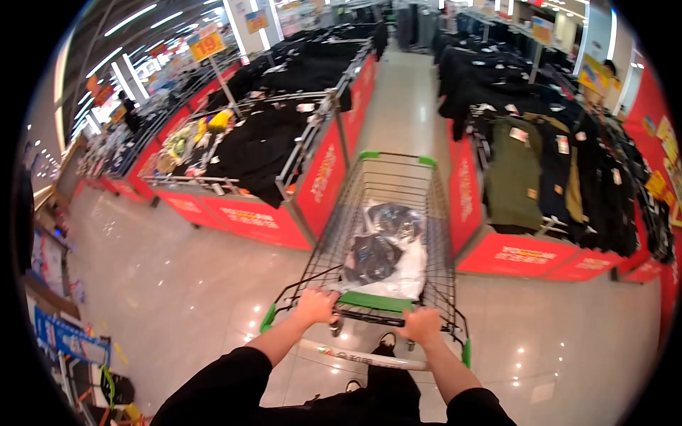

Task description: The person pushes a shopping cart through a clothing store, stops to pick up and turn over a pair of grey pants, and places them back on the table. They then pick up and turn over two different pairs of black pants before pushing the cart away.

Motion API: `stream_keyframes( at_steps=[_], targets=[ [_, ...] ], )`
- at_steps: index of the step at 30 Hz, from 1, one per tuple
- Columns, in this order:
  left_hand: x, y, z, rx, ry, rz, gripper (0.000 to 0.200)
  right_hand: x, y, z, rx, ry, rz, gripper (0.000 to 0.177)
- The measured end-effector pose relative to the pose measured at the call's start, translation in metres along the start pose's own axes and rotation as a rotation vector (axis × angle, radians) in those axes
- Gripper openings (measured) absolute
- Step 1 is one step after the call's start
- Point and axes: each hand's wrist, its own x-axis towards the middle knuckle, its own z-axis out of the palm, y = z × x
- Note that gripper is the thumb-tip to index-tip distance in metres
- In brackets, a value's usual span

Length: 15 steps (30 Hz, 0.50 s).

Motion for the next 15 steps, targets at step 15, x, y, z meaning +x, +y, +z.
stream_keyframes(
  at_steps=[15],
  targets=[
    [0.126, -0.072, 0.018, -0.045, 0.096, -0.022, 0.026, 0.143, 0.062, 0.005, 0.029, -0.115, 0.126, 0.045]
  ],
)
